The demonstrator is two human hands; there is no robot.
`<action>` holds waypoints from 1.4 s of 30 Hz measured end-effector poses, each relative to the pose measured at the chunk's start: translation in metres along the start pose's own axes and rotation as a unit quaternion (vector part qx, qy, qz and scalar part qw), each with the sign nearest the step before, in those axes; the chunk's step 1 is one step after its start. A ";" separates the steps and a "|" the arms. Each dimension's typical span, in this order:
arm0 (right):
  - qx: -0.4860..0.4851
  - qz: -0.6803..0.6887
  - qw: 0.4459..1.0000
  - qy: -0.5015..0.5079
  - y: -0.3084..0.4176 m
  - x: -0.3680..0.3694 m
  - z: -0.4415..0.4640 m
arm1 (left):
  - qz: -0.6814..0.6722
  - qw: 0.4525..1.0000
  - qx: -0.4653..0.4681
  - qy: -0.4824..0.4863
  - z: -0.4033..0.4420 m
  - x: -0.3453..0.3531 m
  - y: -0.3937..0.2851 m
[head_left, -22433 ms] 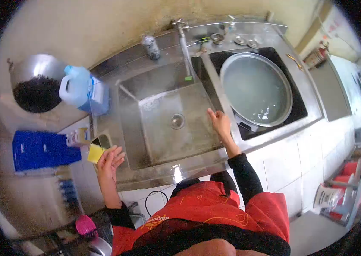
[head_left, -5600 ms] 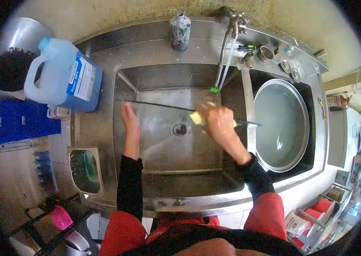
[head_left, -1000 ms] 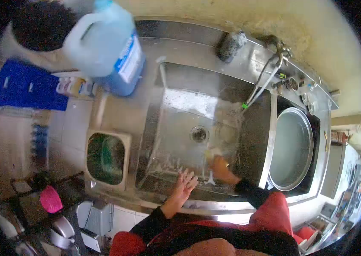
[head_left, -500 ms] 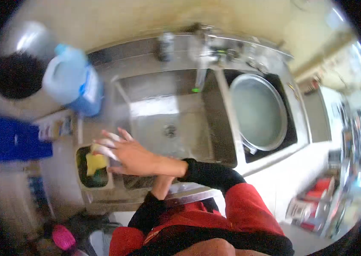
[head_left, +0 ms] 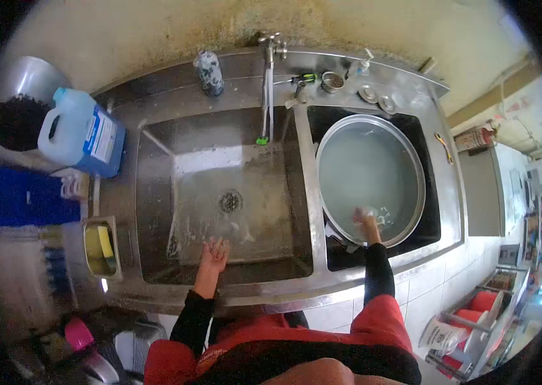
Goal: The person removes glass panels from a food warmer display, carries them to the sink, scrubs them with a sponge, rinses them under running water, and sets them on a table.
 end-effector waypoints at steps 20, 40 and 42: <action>0.242 -0.007 0.940 0.242 0.074 0.235 -0.034 | -0.076 0.994 0.076 -0.023 -0.014 0.026 0.022; -0.220 -0.418 0.870 -0.140 0.028 -0.023 0.074 | -0.001 0.985 0.149 0.091 -0.015 0.034 0.015; -0.015 -0.162 0.987 -0.003 0.014 0.034 0.037 | -0.055 0.993 0.102 0.026 -0.018 0.034 0.014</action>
Point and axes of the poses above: each hand's wrist, its own z-axis towards the middle knuckle, its own x-axis out of the palm, y = z × x, the point moved 7 cm from there along z, towards the middle knuckle, and after that the axes turned 8 degrees about -y, right-handed, at the moved point
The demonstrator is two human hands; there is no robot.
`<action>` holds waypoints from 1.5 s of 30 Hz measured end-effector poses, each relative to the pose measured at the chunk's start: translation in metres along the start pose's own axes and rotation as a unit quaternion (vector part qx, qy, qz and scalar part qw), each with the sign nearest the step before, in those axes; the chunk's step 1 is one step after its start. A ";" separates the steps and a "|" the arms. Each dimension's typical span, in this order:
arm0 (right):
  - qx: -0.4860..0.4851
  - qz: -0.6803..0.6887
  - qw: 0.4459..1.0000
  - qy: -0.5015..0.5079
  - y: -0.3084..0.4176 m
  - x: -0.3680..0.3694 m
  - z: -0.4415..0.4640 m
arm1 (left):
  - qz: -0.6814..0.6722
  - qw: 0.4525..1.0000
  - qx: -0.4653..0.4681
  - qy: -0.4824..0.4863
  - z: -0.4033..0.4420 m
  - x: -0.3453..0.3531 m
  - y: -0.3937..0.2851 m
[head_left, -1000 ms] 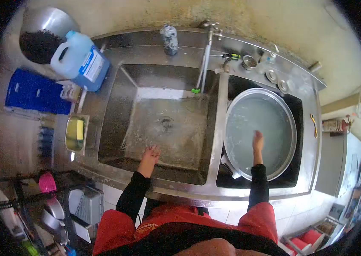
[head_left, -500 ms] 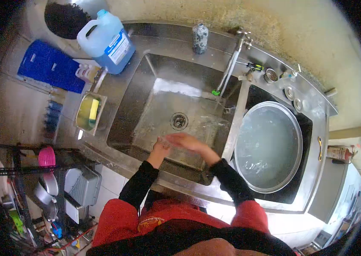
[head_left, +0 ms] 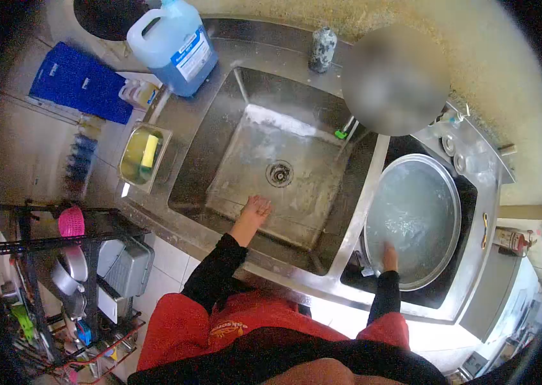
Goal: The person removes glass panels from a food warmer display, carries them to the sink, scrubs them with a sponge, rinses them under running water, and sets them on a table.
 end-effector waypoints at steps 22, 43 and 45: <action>-0.037 -0.080 0.996 -0.028 0.119 0.111 -0.079 | -0.043 0.997 -0.005 0.059 0.052 -0.039 0.011; -0.018 -0.106 0.984 -0.143 0.113 0.064 -0.038 | 0.064 0.995 0.063 -0.044 0.014 0.005 -0.039; 0.018 -0.024 0.997 -0.076 0.094 0.065 -0.049 | 0.032 0.993 0.071 -0.085 0.006 0.004 -0.037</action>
Point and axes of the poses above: each hand's wrist, its own z-axis towards the middle knuckle, its own x-axis out of the palm, y = z × x, the point moved 7 cm from there along z, towards the middle knuckle, and after that the axes turned 8 degrees about -y, right-handed, at the moved point
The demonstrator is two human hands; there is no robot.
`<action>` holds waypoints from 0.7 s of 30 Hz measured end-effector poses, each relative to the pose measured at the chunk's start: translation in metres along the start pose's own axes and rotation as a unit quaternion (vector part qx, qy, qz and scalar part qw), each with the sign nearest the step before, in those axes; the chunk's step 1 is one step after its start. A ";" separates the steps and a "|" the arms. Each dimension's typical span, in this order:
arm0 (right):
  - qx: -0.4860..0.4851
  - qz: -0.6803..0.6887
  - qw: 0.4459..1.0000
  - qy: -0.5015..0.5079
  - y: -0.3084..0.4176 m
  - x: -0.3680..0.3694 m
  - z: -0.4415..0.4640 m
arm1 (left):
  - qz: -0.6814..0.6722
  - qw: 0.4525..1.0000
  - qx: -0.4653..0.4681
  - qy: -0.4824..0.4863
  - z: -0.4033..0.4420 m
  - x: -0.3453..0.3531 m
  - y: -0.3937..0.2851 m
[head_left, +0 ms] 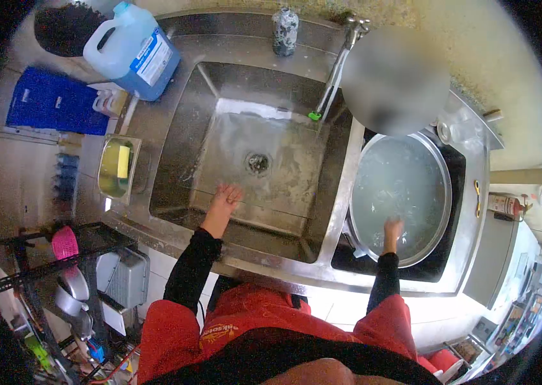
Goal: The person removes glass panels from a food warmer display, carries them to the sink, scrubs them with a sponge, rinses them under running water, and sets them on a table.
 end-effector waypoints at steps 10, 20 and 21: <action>0.194 -0.011 0.838 0.510 0.105 0.230 -0.184 | -0.037 0.992 -0.057 0.110 0.016 -0.013 0.013; -0.207 0.047 0.977 0.021 0.097 0.141 -0.058 | -0.023 0.998 -0.051 0.018 -0.031 -0.021 0.016; -0.252 -0.111 0.946 -0.169 0.078 0.073 -0.033 | -0.004 0.998 -0.045 0.044 -0.018 -0.024 0.018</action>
Point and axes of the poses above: each hand's wrist, its own z-axis towards the middle knuckle, its own x-axis out of the palm, y = z × x, the point moved 7 cm from there along z, towards the middle knuckle, and after that the axes turned 8 degrees about -y, right-handed, at the moved point
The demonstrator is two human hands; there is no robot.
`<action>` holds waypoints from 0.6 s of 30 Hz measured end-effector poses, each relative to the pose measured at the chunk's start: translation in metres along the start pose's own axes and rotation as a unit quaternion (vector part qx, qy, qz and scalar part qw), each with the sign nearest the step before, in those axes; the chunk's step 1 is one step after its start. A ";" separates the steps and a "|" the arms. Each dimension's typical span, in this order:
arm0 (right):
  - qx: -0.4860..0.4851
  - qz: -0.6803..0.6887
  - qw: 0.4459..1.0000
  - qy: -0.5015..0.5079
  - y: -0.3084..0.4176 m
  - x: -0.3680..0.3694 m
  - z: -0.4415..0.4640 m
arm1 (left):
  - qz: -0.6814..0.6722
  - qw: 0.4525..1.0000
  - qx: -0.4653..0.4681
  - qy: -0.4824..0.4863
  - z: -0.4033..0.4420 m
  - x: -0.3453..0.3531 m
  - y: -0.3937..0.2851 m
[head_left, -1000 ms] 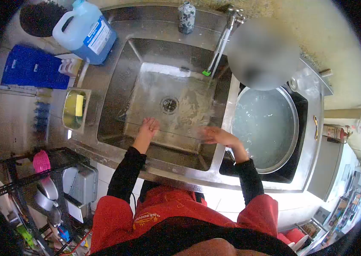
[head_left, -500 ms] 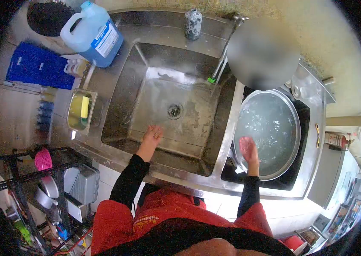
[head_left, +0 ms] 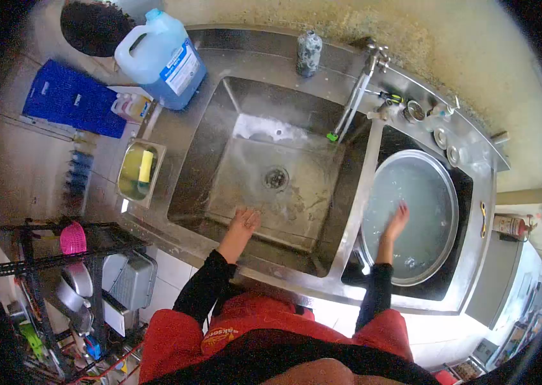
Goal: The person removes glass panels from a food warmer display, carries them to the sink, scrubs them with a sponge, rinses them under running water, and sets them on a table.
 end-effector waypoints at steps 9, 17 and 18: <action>0.357 0.449 0.755 0.317 -0.069 -0.007 -0.038 | -0.078 0.995 -0.035 -0.045 0.019 -0.015 0.017; 0.230 0.139 0.573 0.774 0.158 0.193 -0.293 | -0.034 0.999 -0.016 -0.009 0.022 -0.009 0.022; 0.134 0.111 0.574 0.800 0.152 0.210 -0.317 | -0.036 0.998 -0.018 0.045 0.024 -0.006 0.023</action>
Point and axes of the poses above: each hand's wrist, its own z-axis towards the middle knuckle, its own x-axis out of the palm, y = z × x, the point moved 7 cm from there along z, towards the middle knuckle, and after that the axes turned 8 degrees about -y, right-handed, at the moved point
